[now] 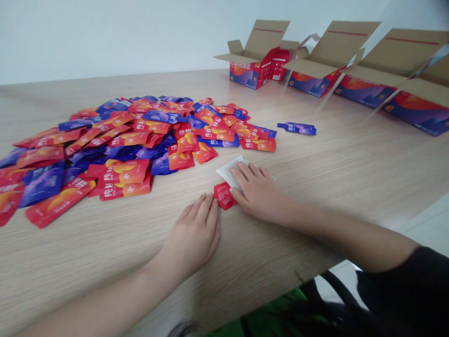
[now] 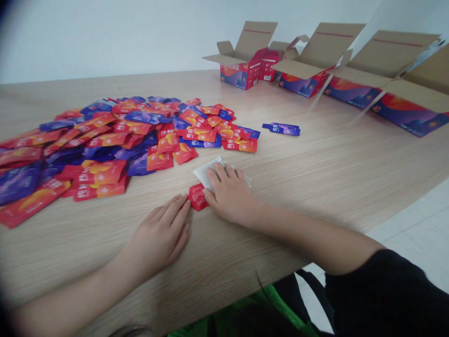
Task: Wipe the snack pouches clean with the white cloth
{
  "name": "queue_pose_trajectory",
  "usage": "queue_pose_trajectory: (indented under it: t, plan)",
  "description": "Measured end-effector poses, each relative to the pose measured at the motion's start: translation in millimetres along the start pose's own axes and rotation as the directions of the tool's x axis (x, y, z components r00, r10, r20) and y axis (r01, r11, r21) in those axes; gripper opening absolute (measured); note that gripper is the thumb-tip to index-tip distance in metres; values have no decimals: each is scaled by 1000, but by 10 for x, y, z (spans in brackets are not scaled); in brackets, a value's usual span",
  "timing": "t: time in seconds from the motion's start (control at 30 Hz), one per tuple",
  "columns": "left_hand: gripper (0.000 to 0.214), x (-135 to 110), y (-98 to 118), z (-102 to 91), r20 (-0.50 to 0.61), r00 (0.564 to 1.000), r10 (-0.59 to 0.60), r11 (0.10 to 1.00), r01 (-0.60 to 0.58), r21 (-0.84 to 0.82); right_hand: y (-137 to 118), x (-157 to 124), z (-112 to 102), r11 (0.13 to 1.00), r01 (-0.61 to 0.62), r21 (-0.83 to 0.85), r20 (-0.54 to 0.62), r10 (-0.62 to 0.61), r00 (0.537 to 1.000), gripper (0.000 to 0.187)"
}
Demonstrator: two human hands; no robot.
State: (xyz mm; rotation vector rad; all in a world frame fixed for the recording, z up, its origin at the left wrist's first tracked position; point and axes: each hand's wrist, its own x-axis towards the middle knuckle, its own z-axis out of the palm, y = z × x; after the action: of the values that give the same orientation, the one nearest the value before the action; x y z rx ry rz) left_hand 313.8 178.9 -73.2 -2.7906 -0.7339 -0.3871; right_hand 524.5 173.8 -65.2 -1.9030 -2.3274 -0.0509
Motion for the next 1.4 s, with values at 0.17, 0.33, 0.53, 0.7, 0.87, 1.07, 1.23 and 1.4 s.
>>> queue_pose_trajectory:
  t: [0.17, 0.33, 0.53, 0.7, 0.87, 1.07, 1.23, 1.4]
  plan:
    - [42, -8, -1, 5, -9, 1000, 5, 1000, -5, -1, -158, -64, 23, 998, 62, -1, -7, -62, 998, 59]
    - [41, -4, -4, 11, -15, 1000, 3, 1000, -4, -4, -168, -76, 30, 990, 136, 35, -20, -136, 991, 59]
    - [42, -5, -5, 5, 1, 1000, 4, 1000, -4, -1, 11, 10, -10, 1000, -11, -11, -4, 11, 1000, 59]
    - [42, -7, -4, 19, -6, 1000, 0, 1000, 0, -6, -125, -43, 39, 998, 60, -5, -27, -60, 998, 59]
    - [41, -7, -12, 28, -13, 1000, 0, 1000, -1, -9, -175, -80, 43, 984, 170, 44, -32, -169, 985, 57]
    - [43, -4, -1, 5, -8, 1000, 4, 1000, -4, 1, 13, 6, -2, 999, 28, 16, 10, -28, 1000, 60]
    - [43, -2, -4, 2, -11, 1000, 4, 1000, -4, 0, -108, -38, 15, 994, 109, 12, 7, -109, 994, 60]
    - [40, -7, -7, 11, -2, 1000, 0, 1000, 0, -17, -149, -79, 20, 980, 195, 52, -17, -194, 981, 58]
